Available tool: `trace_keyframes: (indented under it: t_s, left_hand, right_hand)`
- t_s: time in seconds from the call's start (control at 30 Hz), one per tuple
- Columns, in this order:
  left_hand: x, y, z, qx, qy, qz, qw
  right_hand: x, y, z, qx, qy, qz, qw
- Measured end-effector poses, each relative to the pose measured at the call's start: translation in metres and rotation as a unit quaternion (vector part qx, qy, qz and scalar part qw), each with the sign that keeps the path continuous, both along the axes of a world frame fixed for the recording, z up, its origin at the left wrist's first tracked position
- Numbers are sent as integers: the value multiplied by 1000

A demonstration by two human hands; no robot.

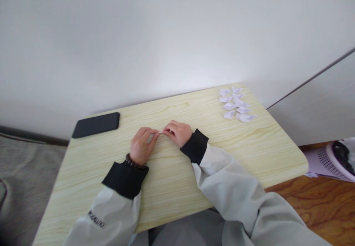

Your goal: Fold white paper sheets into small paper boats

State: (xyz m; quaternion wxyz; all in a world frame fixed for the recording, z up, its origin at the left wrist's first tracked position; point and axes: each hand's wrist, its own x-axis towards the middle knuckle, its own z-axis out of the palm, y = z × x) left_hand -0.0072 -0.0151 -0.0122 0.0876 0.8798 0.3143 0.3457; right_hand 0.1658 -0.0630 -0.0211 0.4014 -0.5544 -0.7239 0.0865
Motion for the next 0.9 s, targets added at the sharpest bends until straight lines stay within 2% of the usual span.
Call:
trace_keyframes:
  t_s: [0.1, 0.33, 0.67, 0.77, 0.9]
  left_hand:
    - [0, 0, 1, -24, -21, -1, 999]
    - [-2, 1, 6, -140, -68, 0, 988]
    - [-2, -1, 6, -38, -45, -39, 998]
    - [-1, 0, 8, -56, -47, -31, 997]
    - [-2, -1, 10, -139, -80, 3, 987]
  right_hand:
    - [0, 0, 0, 8, -3, 2, 1000]
    - [0, 0, 0, 14, 11, 17, 1000]
    - [-3, -3, 1, 8, 15, 44, 999]
    - [-3, -2, 1, 1, 26, 38, 999]
    - [-2, -2, 2, 3, 71, 20, 997]
